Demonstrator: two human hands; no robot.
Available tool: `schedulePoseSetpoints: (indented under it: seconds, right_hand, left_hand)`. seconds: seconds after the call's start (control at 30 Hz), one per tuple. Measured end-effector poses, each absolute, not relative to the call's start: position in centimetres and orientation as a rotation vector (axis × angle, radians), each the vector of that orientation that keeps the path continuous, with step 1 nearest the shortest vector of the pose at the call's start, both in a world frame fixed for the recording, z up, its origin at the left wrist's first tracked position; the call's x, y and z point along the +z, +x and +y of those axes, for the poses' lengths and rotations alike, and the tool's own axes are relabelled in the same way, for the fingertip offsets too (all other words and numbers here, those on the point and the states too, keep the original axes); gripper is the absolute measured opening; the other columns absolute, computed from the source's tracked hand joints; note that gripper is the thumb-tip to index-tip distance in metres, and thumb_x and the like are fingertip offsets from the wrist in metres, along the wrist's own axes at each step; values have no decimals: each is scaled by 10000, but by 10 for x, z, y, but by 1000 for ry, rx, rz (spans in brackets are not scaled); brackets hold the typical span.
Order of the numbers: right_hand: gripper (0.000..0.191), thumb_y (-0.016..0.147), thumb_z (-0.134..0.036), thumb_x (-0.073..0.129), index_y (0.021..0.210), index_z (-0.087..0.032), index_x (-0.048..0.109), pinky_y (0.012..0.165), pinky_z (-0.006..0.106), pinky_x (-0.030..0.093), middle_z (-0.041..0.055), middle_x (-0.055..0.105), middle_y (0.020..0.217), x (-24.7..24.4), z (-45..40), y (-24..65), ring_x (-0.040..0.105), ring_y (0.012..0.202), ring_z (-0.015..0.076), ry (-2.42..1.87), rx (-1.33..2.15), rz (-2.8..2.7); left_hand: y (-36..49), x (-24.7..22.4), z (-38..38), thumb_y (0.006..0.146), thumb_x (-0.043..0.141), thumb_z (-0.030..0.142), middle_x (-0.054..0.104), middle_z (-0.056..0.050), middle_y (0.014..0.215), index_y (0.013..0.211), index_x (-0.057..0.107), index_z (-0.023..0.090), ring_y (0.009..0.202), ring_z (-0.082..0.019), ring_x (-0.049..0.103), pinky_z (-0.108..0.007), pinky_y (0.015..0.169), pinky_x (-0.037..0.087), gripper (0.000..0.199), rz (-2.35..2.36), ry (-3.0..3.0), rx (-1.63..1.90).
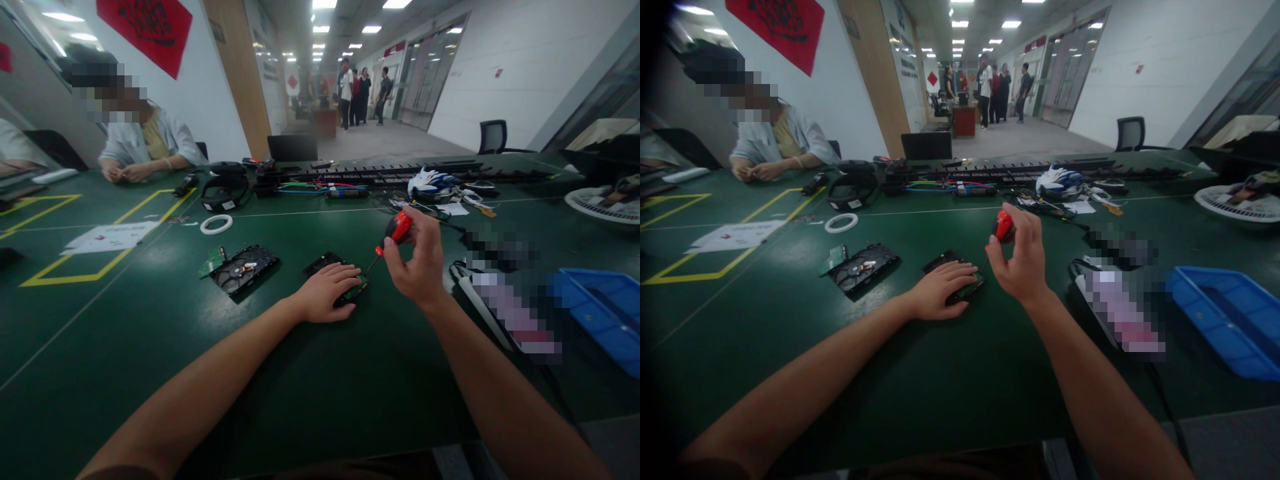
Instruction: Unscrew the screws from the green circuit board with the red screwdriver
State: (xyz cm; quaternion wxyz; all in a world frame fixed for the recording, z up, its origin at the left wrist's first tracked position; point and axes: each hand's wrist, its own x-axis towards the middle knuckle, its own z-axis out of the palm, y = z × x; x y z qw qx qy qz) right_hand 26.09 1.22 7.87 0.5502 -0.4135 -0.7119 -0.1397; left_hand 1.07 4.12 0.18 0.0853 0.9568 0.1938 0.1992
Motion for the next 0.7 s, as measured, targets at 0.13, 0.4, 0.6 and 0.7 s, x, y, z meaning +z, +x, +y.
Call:
schedulePoseSetpoints:
  seconds: [0.13,0.4,0.6,0.7]
  right_hand:
    - [703,969,-294,716,1611,-296,430,858,560,675,152,620,1398,76,17,263,693,1080,318,-981,-336,-1643]
    - [732,973,-296,685,1640,-295,384,972,602,653,159,599,1461,72,17,264,706,1181,347,-961,-254,-1671]
    - [751,949,-354,743,1624,-289,420,837,529,688,164,608,1451,70,19,264,712,1073,317,-998,-309,-1634]
    - [778,914,-376,804,1600,-288,448,840,551,688,153,633,1384,71,18,264,702,983,292,-992,-331,-1627]
  left_hand:
    - [11,2,40,982,672,458,506,-145,1684,1544,547,219,1589,-327,462,-593,1346,320,624,583,2842,599]
    - [11,2,41,984,672,472,494,-146,1693,1553,536,215,1594,-322,456,-582,1349,318,639,583,2850,598]
    - [11,-1,43,981,673,472,493,-143,1694,1564,528,224,1595,-324,454,-585,1350,312,650,578,2853,586]
    - [11,-1,43,978,676,478,492,-143,1695,1566,526,226,1595,-324,454,-584,1351,310,656,573,2849,588]
